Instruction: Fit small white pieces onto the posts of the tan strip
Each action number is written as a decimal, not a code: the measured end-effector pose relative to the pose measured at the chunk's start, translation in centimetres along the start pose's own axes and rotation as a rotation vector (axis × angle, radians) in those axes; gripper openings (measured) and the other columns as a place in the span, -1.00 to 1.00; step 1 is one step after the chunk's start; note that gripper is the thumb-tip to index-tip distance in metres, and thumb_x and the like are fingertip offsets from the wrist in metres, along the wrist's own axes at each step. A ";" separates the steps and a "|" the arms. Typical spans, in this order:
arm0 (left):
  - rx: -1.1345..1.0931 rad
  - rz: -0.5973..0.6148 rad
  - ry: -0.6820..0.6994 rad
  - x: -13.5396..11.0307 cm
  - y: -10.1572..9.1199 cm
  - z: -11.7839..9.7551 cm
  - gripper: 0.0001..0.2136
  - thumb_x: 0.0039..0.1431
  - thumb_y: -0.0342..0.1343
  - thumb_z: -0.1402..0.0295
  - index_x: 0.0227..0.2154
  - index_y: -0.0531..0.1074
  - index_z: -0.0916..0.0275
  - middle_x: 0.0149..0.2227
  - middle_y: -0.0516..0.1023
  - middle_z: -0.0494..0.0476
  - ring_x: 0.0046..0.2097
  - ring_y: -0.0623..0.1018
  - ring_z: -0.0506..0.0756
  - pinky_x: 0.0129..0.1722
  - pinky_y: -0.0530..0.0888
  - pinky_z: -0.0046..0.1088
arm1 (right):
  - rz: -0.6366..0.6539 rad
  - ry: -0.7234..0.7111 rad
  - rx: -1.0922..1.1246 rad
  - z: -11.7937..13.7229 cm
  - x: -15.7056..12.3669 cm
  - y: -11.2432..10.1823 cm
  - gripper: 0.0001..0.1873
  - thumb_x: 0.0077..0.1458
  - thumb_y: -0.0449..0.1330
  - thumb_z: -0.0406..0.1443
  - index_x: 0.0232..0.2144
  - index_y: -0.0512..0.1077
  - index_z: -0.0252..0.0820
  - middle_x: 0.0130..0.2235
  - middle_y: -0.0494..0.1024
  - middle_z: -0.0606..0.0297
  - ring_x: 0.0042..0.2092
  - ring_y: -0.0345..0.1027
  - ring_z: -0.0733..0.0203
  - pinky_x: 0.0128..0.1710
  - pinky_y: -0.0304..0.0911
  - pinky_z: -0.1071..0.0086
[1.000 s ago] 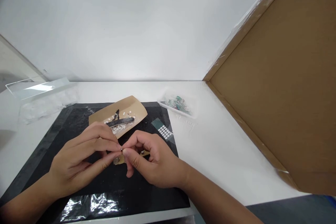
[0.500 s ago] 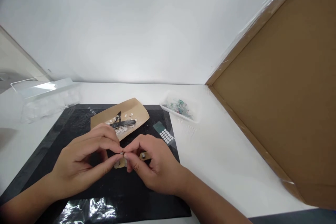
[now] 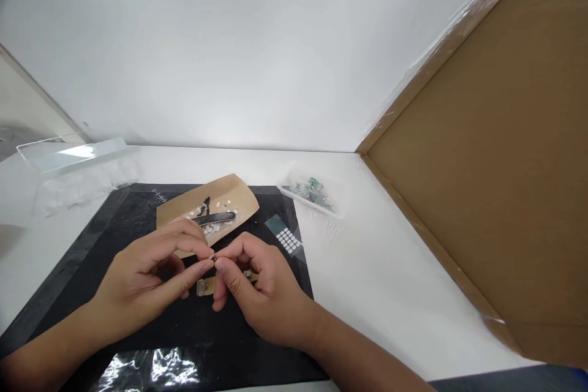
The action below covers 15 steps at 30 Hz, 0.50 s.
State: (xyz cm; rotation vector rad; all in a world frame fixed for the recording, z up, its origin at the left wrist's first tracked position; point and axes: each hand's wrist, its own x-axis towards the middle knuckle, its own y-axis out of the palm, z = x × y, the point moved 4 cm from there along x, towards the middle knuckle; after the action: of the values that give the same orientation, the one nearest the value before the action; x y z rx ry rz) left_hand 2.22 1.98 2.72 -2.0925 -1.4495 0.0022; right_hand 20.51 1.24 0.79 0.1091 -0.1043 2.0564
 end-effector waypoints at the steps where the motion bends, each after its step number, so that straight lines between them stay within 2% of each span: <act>1: -0.012 -0.007 -0.001 -0.1 0.0 0.0 -0.89 0.32 0.24 0.41 -0.13 0.61 0.12 -0.15 0.52 0.11 -0.38 0.55 -0.07 -0.59 0.50 -0.69 | -0.012 0.021 0.016 -0.1 0.0 0.1 -0.80 0.46 0.12 -0.15 -0.19 0.36 -0.14 -0.46 0.55 0.42 -0.40 0.50 0.33 -0.27 0.37 0.40; 6: -0.028 -0.030 -0.014 -0.2 0.1 0.0 -0.83 0.32 0.21 0.45 -0.11 0.64 0.10 -0.11 0.57 0.13 -0.33 0.61 -0.03 -0.62 0.50 -0.71 | -0.077 0.076 0.007 -0.1 0.0 0.1 -0.76 0.42 0.16 -0.12 -0.25 0.36 -0.15 -0.48 0.53 0.42 -0.46 0.46 0.34 -0.36 0.34 0.44; 10: 0.009 -0.033 -0.035 -0.1 0.2 0.0 -0.85 0.30 0.21 0.46 -0.17 0.64 0.11 -0.13 0.57 0.10 -0.39 0.59 -0.07 -0.64 0.47 -0.74 | -0.080 0.145 -0.020 -0.3 -0.1 0.2 -0.77 0.40 0.18 -0.13 -0.26 0.36 -0.14 -0.51 0.53 0.43 -0.49 0.45 0.34 -0.43 0.30 0.48; 15: 0.078 -0.001 -0.044 0.3 0.3 -0.2 -0.86 0.27 0.21 0.48 -0.24 0.63 0.12 -0.16 0.57 0.08 -0.31 0.60 -0.05 -0.62 0.46 -0.79 | -0.085 0.220 0.009 -0.4 -0.3 0.3 -0.76 0.38 0.19 -0.13 -0.28 0.37 -0.14 -0.50 0.53 0.45 -0.53 0.43 0.37 -0.47 0.30 0.50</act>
State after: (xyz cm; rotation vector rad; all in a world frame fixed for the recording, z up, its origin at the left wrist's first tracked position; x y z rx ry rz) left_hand 2.64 2.05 2.78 -2.0410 -1.4525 0.1028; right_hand 20.37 0.89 0.35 -0.1051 0.0454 1.9706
